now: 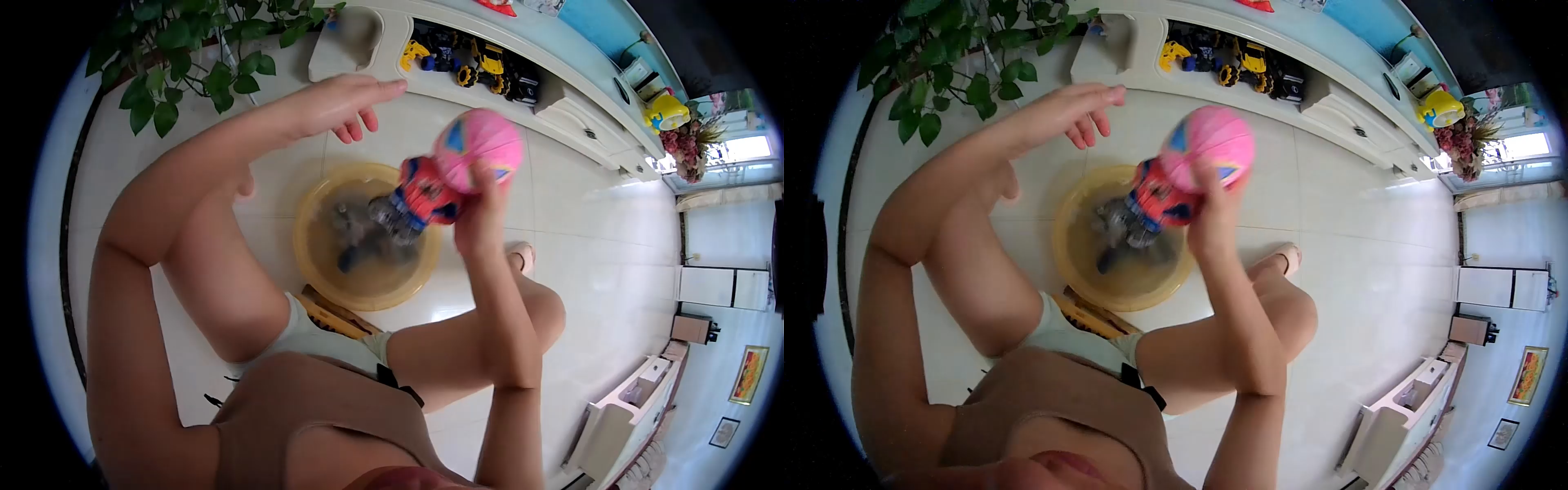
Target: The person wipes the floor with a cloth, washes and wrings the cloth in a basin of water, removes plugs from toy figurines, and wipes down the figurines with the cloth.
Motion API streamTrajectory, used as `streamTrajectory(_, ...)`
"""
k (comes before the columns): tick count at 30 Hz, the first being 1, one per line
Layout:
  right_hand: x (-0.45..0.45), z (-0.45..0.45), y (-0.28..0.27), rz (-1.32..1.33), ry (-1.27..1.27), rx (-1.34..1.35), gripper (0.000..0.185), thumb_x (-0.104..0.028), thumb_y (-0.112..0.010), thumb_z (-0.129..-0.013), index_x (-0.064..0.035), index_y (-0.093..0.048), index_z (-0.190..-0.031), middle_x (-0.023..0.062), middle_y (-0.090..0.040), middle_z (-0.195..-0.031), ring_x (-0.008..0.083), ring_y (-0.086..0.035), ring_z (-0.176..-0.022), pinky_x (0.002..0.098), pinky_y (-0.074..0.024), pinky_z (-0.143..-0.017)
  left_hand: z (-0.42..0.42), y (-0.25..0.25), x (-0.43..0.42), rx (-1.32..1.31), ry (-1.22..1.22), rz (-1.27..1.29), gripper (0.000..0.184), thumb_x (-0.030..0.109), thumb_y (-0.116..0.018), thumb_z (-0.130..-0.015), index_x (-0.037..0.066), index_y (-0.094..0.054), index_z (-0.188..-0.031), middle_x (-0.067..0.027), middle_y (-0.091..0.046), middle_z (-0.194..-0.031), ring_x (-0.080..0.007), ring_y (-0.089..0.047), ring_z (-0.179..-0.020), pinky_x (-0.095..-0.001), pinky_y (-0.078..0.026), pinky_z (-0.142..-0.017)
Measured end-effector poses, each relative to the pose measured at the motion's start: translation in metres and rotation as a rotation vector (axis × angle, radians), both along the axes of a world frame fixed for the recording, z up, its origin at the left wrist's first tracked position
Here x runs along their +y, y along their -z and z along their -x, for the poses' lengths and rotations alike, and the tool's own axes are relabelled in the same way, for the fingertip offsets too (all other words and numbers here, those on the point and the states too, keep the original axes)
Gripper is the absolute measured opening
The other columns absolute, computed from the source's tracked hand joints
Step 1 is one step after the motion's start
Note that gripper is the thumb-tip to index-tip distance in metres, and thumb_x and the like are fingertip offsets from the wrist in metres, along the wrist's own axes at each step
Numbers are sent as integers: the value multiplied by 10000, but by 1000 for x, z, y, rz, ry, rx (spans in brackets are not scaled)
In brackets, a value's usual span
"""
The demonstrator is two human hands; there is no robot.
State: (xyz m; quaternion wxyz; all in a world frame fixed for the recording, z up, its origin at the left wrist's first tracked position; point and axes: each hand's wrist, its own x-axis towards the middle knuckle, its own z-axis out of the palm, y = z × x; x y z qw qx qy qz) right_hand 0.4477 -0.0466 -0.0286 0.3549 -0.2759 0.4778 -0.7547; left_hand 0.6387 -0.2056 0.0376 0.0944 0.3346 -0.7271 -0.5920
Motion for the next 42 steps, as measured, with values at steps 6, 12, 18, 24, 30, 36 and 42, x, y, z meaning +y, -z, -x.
streamTrajectory(6,4,31,-6,17,-105,-248,631,-482,-575,-918,-45,-436,-1350,130,-570,-1278,283,-558,-1189,453,-424,-1050,5,11,7,-67,135,3,874,731,-488,-861,-4,-469,-1333,-156,-593,-1082,-204,-601,-911,-318,-502,-790)
streamTrajectory(12,16,25,6,-26,-130,-167,647,-429,-623,-902,-63,-385,-1380,117,-541,-1304,272,-540,-1205,444,-426,-1048,9,41,20,-221,485,84,954,541,-687,-829,41,-252,-1515,-233,-512,-1328,-292,-556,-1161,-378,-461,-953)
streamTrajectory(18,22,16,-15,-178,-212,265,984,-315,-831,-730,-16,-223,-1444,185,-466,-1326,267,-515,-1187,382,-458,-984,8,44,45,-88,383,-32,1022,291,-789,-799,87,-128,-1551,-235,-432,-1417,-310,-513,-1239,-392,-420,-1029)
streamTrajectory(24,41,-1,-32,-190,-340,800,1056,-324,-869,-640,-71,-242,-1451,237,-522,-1272,348,-571,-1159,414,-482,-962,-6,2,61,44,304,-70,1041,288,-803,-768,111,-139,-1551,-179,-483,-1357,-236,-553,-1166,-370,-432,-1018)
streamTrajectory(30,75,-9,-19,6,-213,1068,1043,-301,-878,-605,-57,-288,-1430,245,-551,-1248,408,-583,-1114,441,-486,-941,14,-12,122,-20,169,254,980,338,-839,-701,43,-298,-1463,-176,-522,-1299,-239,-544,-1168,-341,-473,-967)
streamTrajectory(36,100,-8,-5,-23,-146,1045,1104,-344,-900,-602,-21,-265,-1445,254,-528,-1281,402,-564,-1150,440,-481,-950,25,2,143,99,190,744,967,389,-861,-581,22,-410,-1354,-220,-549,-1229,-338,-567,-1112,-393,-460,-963)
streamTrajectory(42,86,11,8,-4,-81,1254,954,-290,-856,-701,-6,-316,-1433,243,-496,-1326,406,-543,-1176,446,-488,-940,12,7,103,141,104,840,949,410,-862,-537,43,-458,-1313,-221,-588,-1164,-356,-592,-1076,-413,-479,-927)
